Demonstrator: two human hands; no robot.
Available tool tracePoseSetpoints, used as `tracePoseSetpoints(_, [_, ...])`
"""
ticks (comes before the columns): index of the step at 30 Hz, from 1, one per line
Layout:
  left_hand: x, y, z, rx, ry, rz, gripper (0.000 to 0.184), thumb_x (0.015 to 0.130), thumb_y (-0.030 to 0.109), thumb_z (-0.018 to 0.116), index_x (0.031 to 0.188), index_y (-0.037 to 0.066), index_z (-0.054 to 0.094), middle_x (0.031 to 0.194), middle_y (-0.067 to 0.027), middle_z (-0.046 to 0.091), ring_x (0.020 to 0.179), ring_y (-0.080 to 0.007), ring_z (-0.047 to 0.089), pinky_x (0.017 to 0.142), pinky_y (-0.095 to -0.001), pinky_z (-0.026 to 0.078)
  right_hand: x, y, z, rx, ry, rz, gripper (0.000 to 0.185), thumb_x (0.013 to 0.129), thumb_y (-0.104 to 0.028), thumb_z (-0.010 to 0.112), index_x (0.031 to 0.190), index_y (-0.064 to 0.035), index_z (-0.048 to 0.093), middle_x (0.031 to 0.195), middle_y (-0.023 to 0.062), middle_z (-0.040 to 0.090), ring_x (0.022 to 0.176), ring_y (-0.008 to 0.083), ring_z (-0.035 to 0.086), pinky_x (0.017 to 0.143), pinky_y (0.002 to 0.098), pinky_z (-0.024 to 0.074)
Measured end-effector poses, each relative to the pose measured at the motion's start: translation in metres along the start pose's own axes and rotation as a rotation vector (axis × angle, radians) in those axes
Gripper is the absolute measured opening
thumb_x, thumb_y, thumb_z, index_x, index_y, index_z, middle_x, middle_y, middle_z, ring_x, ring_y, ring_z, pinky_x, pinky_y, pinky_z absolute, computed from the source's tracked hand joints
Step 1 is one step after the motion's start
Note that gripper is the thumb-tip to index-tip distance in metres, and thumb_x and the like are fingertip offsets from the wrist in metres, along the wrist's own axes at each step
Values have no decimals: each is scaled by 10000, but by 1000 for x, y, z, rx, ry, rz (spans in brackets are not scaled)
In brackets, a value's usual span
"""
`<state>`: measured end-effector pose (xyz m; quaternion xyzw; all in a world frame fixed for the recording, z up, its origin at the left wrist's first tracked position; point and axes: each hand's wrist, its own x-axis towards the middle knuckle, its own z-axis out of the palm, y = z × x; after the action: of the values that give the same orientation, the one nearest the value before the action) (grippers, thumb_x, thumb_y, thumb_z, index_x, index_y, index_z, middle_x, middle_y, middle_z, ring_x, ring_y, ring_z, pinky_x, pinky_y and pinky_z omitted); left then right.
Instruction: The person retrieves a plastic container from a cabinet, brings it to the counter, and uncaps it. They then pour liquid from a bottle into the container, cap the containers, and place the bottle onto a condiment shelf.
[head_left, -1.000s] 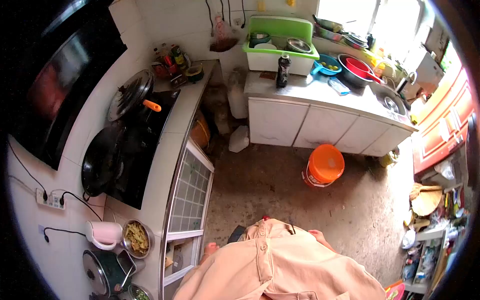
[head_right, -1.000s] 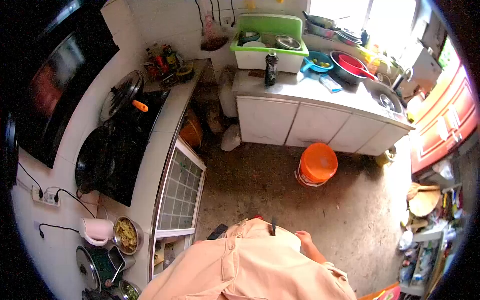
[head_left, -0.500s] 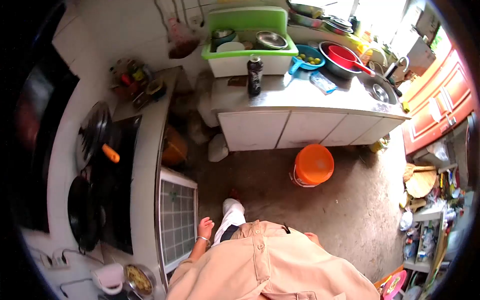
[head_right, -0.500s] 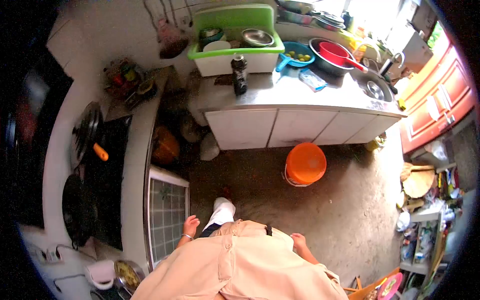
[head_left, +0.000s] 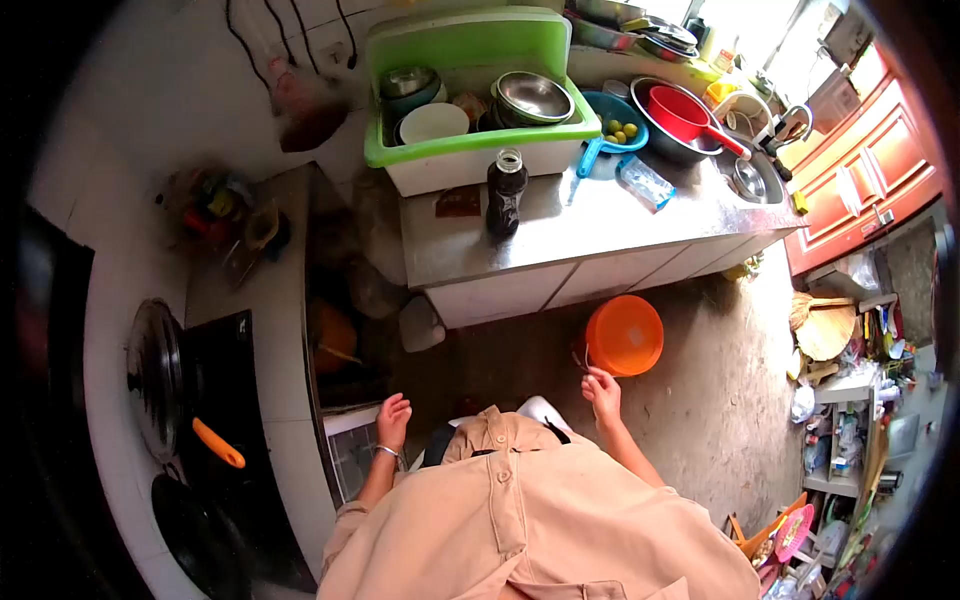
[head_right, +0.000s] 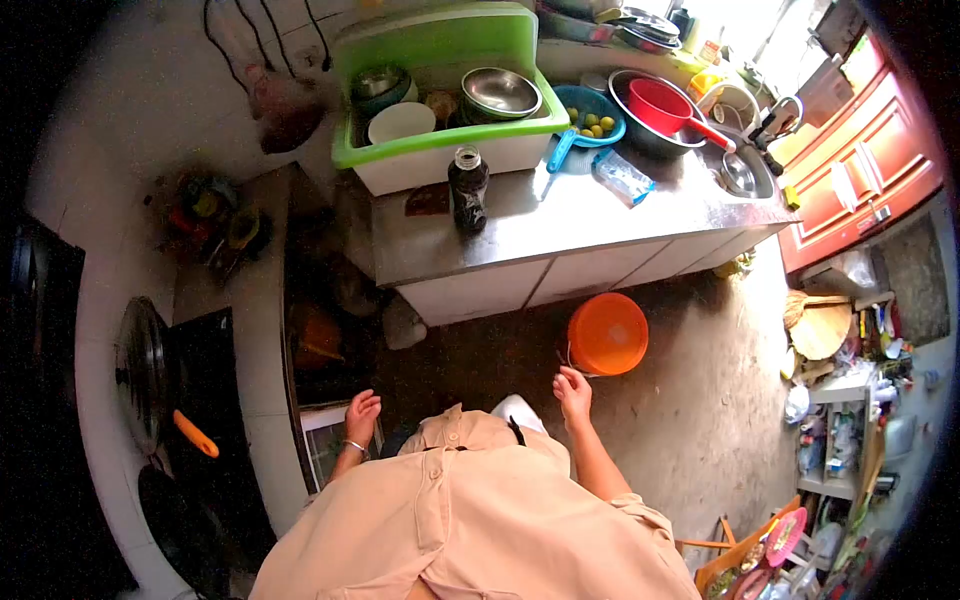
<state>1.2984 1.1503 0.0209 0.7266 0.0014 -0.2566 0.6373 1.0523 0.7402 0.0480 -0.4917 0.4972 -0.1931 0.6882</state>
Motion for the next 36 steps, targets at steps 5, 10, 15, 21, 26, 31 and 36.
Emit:
tracePoseSetpoints(5, [29,83,37,3,-102,24,465,901,80,680,1333,28,518,1182,-104,644,1101,-172,609,962,-286,483,30,-91,63,-29,-67,-262,261,945,-110,637,1200,-51,635,919,18,651,727,64,584,587,191,455])
tracePoseSetpoints(10, [40,126,59,14,-102,63,472,908,62,665,1346,17,495,1184,-123,643,1093,-182,616,975,-293,483,103,-188,133,-287,-120,-658,269,932,-86,648,1194,-25,650,909,4,637,752,66,553,658,226,482])
tracePoseSetpoints(15, [37,113,57,-26,5,4,486,916,62,650,1368,28,474,1210,-130,634,1110,-192,611,966,-298,483,170,-263,197,-456,-293,-858,332,865,-40,655,1196,-65,649,909,90,650,717,173,619,649,285,511])
tracePoseSetpoints(21, [18,87,77,-59,177,-166,475,932,81,645,1375,56,476,1211,-96,646,1062,-158,623,883,-248,481,232,-272,241,-828,-307,-849,322,832,-235,697,1131,-117,679,897,140,686,779,332,663,696,430,534])
tracePoseSetpoints(26, [27,61,78,-188,-16,-55,449,943,76,643,1357,12,481,1211,-128,642,1127,-194,619,966,-296,490,240,-262,268,-773,-183,-775,290,824,-360,681,1042,-171,714,885,163,706,828,389,670,715,502,538])
tracePoseSetpoints(31, [59,115,95,-54,-3,-54,418,939,58,637,1331,-3,507,1224,-138,633,1138,-199,614,1013,-318,472,255,-238,277,-791,-186,-764,257,839,-331,664,1031,-168,713,869,174,701,813,410,658,705,497,539])
tracePoseSetpoints(36, [83,213,129,10,-1,36,414,933,45,634,1328,1,515,1211,-133,641,1146,-193,607,1013,-311,469,241,-242,231,-642,-90,-611,228,848,-268,667,961,-72,685,821,178,696,740,346,679,662,435,528])
